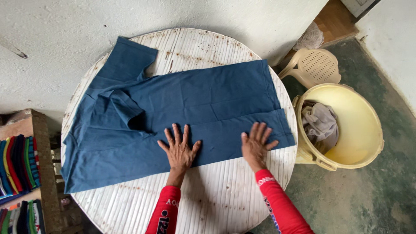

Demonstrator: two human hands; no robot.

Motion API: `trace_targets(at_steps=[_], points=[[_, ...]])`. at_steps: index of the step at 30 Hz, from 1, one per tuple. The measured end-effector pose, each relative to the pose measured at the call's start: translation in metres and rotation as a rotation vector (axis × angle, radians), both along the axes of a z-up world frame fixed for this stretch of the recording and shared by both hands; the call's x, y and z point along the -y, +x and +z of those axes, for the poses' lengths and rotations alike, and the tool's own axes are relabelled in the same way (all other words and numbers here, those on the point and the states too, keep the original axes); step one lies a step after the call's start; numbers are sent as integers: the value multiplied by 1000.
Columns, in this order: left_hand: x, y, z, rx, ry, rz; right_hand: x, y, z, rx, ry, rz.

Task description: The person picks up a shirt from a basket, places it on a table, and folds the sleeves and sides by hand.

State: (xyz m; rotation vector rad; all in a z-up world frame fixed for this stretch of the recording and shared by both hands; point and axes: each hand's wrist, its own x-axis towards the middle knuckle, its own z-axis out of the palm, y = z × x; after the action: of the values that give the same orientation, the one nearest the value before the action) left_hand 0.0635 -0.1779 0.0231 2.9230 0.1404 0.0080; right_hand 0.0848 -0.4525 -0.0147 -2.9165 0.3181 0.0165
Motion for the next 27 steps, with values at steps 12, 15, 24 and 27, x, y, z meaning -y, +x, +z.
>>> trace_targets(at_steps=[12, 15, 24, 27], points=[[53, 15, -28, 112, -63, -148, 55, 44, -2, -68, 76, 98], [55, 14, -26, 133, -62, -143, 77, 44, 9, -163, 20, -29], [54, 15, -21, 110, -54, -151, 60, 60, -14, -131, 6, 160], [54, 13, -21, 104, -62, -147, 94, 61, -11, -85, -30, 115]])
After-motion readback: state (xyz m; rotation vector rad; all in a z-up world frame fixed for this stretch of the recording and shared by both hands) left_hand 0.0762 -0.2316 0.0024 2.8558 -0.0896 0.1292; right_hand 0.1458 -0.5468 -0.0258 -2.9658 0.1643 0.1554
